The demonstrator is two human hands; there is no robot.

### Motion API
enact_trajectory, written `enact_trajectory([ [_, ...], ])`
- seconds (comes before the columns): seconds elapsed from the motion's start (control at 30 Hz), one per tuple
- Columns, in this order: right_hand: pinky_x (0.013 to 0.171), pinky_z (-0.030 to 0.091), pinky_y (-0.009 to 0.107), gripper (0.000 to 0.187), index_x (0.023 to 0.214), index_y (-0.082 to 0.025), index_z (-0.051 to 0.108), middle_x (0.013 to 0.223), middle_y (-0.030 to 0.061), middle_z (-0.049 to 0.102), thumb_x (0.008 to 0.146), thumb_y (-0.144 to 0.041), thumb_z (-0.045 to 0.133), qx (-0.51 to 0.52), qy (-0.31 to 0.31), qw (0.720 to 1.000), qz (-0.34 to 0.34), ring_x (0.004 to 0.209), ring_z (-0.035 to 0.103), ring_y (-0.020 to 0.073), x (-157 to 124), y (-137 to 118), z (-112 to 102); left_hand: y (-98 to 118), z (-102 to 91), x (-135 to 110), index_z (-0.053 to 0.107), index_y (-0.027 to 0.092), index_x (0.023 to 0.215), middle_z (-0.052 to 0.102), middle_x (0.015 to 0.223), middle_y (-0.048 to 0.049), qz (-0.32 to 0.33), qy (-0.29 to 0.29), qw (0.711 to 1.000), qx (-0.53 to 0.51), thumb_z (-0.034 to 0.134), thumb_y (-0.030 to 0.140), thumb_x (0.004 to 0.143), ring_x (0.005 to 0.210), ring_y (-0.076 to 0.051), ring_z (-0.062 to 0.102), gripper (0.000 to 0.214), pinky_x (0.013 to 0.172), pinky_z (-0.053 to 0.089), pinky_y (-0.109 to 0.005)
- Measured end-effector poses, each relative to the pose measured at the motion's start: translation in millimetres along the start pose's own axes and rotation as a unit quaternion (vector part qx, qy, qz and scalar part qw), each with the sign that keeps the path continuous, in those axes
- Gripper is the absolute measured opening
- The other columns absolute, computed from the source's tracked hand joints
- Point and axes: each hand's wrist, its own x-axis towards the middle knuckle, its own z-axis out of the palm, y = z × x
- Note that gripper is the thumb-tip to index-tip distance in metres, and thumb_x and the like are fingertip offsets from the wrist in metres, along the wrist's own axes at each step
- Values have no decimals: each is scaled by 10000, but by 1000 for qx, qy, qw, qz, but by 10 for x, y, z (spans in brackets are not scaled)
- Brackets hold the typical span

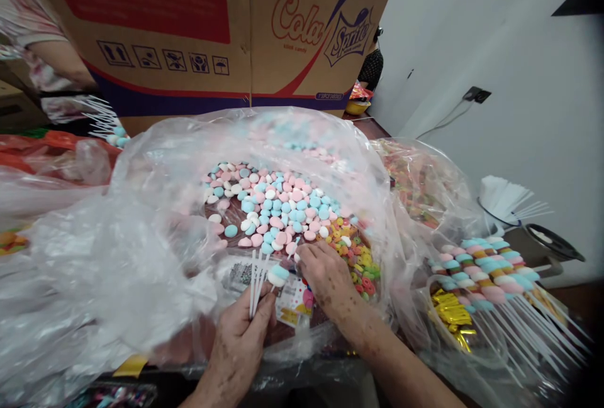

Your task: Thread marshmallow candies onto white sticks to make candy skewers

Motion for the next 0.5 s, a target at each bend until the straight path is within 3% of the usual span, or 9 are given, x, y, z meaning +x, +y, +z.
enact_trajectory([
  [0.17, 743, 433, 338, 165, 898, -178, 632, 876, 107, 682, 846, -48, 543, -32, -6, 999, 27, 857, 578, 256, 63, -65, 11, -4, -9, 7, 536, 196, 601, 391, 495, 80, 15, 8, 1000, 15, 565, 394, 864, 461, -94, 327, 331, 437, 239, -198],
  [0.23, 729, 436, 326, 170, 869, -184, 626, 860, 101, 680, 807, -46, 549, 14, 7, 998, 56, 849, 585, 248, 90, -28, -21, -6, -13, 9, 539, 197, 597, 418, 511, 71, 21, 7, 1000, 14, 574, 399, 857, 474, -100, 352, 331, 442, 265, -194],
  [0.3, 683, 438, 305, 145, 851, -198, 616, 798, 62, 667, 781, -86, 557, 122, 31, 985, 119, 785, 592, 223, 102, 51, -75, -3, -14, 7, 528, 203, 577, 408, 505, 70, 16, -5, 1000, 8, 573, 422, 860, 468, -106, 354, 361, 429, 269, -194],
  [0.37, 605, 431, 277, 80, 845, -210, 599, 705, 5, 632, 778, -171, 577, 302, 53, 932, 193, 661, 574, 181, 103, 146, -140, 9, -12, 1, 543, 207, 583, 419, 502, 67, 13, -16, 1000, 9, 573, 435, 864, 461, -112, 355, 362, 417, 268, -199],
  [0.5, 521, 458, 245, 192, 787, -202, 580, 656, -32, 624, 685, -297, 712, 645, 59, 713, 267, 550, 548, 127, 116, 264, -262, 47, -5, -10, 690, 206, 744, 530, 551, 40, 48, -23, 998, 43, 581, 391, 860, 516, -147, 444, 244, 483, 357, -219],
])
